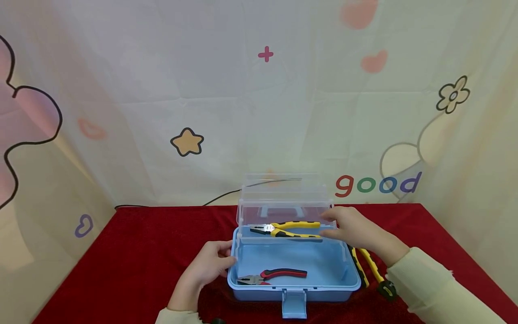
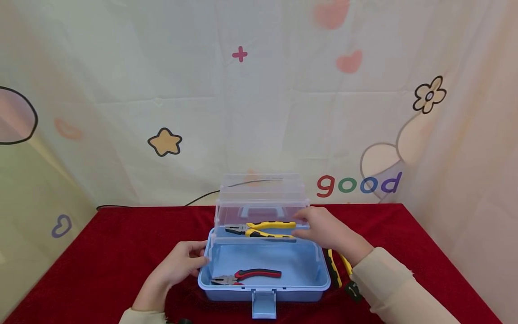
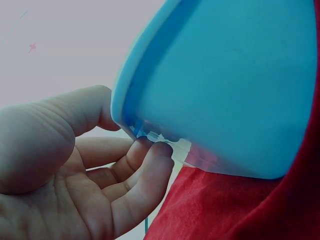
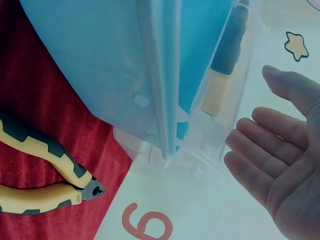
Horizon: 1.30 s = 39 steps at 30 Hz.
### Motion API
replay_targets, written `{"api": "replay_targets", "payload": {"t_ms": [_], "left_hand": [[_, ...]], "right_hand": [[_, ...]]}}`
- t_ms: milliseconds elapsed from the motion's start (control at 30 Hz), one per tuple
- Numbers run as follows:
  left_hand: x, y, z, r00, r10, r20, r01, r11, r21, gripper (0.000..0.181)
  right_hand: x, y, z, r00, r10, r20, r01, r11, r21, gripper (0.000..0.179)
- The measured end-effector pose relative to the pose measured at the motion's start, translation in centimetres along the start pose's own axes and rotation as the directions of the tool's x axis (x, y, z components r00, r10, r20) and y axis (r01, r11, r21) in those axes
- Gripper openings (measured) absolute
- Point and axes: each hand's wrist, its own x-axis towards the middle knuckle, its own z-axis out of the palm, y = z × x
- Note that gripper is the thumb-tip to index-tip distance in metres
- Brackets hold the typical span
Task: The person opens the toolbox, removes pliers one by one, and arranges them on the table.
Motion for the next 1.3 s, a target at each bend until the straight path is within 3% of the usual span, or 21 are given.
{"api": "replay_targets", "payload": {"t_ms": [333,867,1300], "left_hand": [[0.0,0.0,0.0,1.000,-0.014,-0.002,0.014,1.000,0.013,0.049],[0.0,-0.2,0.0,1.000,-0.029,-0.001,0.029,0.999,0.024,0.051],[0.0,-0.2,0.1,1.000,-0.019,-0.010,0.019,1.000,0.018,0.050]], "right_hand": [[1.1,-0.4,0.6,0.999,-0.005,0.033,0.005,1.000,0.000,0.039],[2.4,-0.7,1.1,0.994,0.053,0.100,-0.053,0.999,0.002,0.032],[2.7,-0.7,1.4,0.996,0.049,0.078,-0.044,0.996,-0.074,0.033]]}}
